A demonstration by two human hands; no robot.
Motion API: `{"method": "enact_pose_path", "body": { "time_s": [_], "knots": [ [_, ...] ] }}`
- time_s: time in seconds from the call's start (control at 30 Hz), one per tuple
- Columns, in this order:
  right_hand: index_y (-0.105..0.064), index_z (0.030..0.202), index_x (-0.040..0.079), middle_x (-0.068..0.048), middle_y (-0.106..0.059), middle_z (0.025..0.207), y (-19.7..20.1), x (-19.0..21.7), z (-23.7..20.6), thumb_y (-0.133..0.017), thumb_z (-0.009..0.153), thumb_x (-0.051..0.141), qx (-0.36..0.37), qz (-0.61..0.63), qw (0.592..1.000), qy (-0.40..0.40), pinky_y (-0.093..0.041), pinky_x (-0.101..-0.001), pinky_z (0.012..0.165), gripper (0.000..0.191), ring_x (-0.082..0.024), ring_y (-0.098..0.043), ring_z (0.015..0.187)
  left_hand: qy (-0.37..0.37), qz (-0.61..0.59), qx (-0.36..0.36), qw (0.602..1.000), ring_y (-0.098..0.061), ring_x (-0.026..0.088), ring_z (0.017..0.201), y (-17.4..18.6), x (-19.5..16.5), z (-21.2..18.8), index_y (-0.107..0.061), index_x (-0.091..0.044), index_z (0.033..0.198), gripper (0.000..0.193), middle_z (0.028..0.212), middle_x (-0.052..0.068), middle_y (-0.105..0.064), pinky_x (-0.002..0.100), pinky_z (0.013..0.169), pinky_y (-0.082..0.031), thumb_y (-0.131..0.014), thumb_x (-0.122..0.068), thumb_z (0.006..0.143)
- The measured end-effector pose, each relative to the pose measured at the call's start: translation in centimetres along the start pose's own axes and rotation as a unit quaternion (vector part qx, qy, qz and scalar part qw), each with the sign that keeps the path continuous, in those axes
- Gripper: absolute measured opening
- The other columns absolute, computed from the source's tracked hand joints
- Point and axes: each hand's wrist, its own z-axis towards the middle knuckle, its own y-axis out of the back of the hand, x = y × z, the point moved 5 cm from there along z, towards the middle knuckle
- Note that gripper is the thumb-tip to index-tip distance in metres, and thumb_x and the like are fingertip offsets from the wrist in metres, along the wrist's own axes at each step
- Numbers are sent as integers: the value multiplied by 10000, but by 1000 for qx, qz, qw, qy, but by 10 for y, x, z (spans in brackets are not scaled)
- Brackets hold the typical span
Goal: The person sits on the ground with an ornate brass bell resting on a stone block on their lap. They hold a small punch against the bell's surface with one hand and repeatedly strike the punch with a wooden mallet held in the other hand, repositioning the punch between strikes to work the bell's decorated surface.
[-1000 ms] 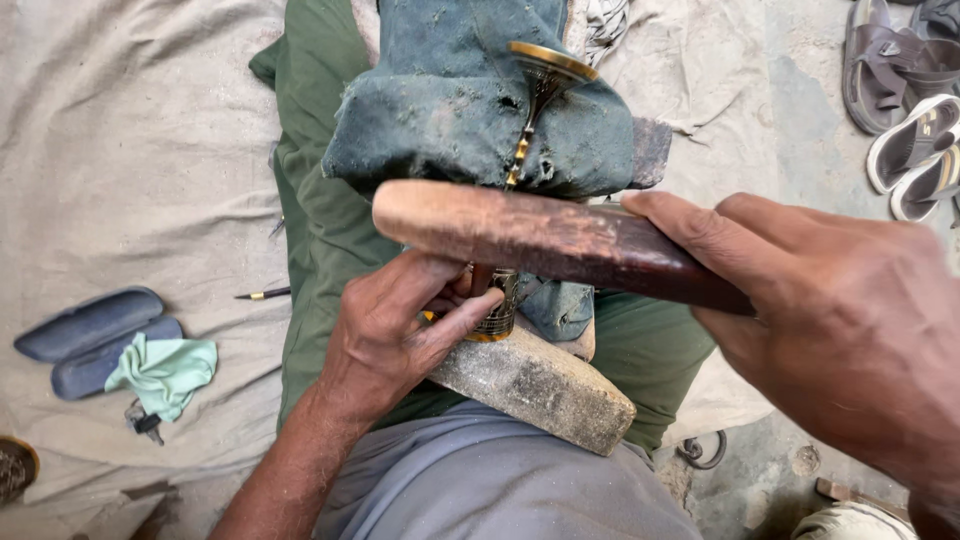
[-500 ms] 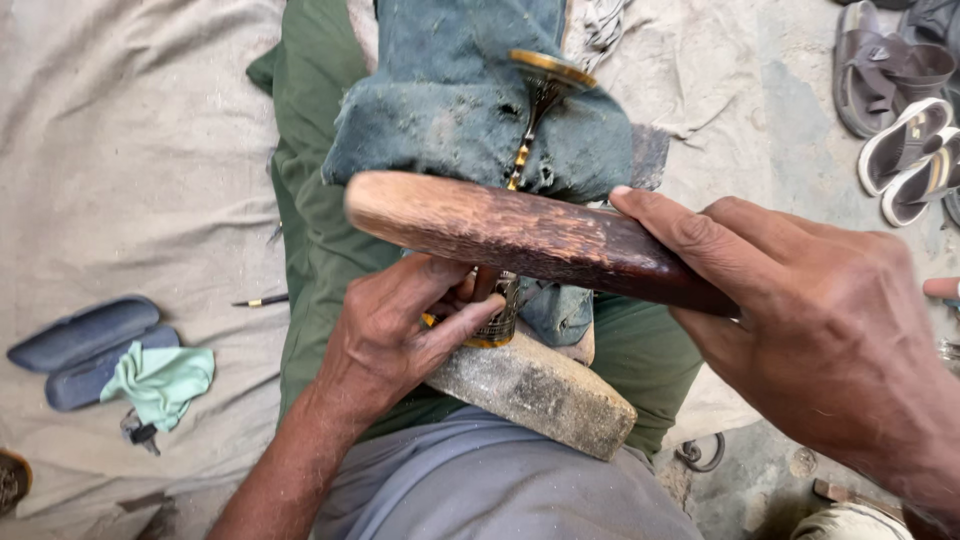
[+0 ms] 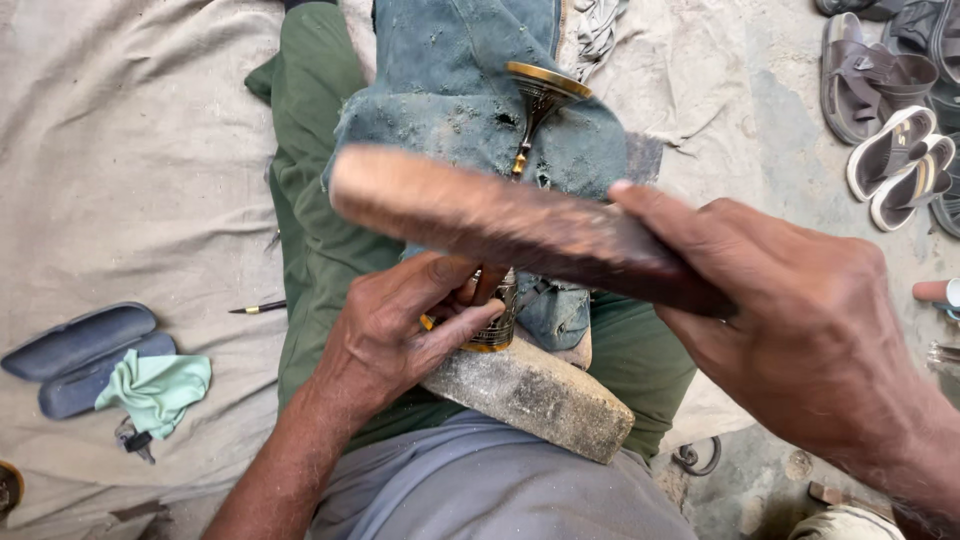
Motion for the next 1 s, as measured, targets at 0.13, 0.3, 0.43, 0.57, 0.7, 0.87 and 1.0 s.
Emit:
{"method": "enact_pose_path", "body": {
  "time_s": [0.13, 0.3, 0.43, 0.57, 0.7, 0.87, 1.0],
  "knots": [
    [-599, 1489, 150, -51, -693, 823, -4, -4, -4, -836, 818, 161, 16, -27, 999, -31, -540, -340, 541, 711, -177, -630, 614, 3, 11, -1, 1000, -721, 138, 789, 1, 2, -1, -655, -85, 1174, 360, 903, 37, -702, 284, 700, -600, -858, -158, 885],
    [-602, 1428, 108, -91, -665, 842, 3, -2, -5, -819, 819, 104, -66, 24, 997, -9, -518, -359, 577, 646, -189, -659, 643, -1, -4, 3, 1000, -721, 150, 783, -1, 5, -2, -677, -37, 1203, 394, 919, 52, -715, 283, 695, -603, -852, -148, 868],
    [-631, 1411, 125, -92, -707, 842, 6, 1, -1, -850, 759, 105, -42, -36, 998, 15, -521, -362, 570, 688, -208, -657, 633, 23, -37, -66, 997, -732, 119, 850, 0, 2, -11, -655, -54, 1179, 356, 975, 49, -727, 260, 741, -638, -853, -96, 886],
    [-596, 1356, 37, -122, -707, 938, 24, 5, 3, -813, 870, 95, -100, 50, 993, 26, -551, -287, 637, 535, -147, -692, 748, 96, -143, -161, 972, -731, 69, 907, -3, 3, -27, -537, -15, 1318, 444, 1037, 45, -727, 216, 789, -659, -799, -40, 960],
    [-665, 1337, 27, -139, -736, 928, 31, 8, 13, -806, 845, 33, -87, 7, 996, 27, -556, -305, 608, 511, -164, -705, 713, 159, -121, -180, 963, -670, 58, 829, -13, 13, -31, -554, 23, 1263, 444, 946, 63, -716, 186, 699, -601, -819, -31, 910],
    [-644, 1351, 29, -145, -730, 977, 36, 18, 27, -793, 847, 33, -74, -9, 993, 88, -575, -321, 678, 526, -220, -721, 791, 170, -139, -190, 957, -661, 39, 837, -17, 18, -32, -557, 22, 1215, 391, 942, 59, -725, 179, 714, -599, -823, -32, 933],
    [-672, 1328, 47, -133, -740, 971, 39, 19, 30, -812, 793, 63, -21, -34, 996, 75, -570, -324, 644, 554, -214, -726, 750, 123, -69, -200, 970, -675, 46, 832, -13, 6, -30, -580, 20, 1255, 463, 936, 52, -709, 191, 725, -628, -850, -56, 886]
  ]
}}
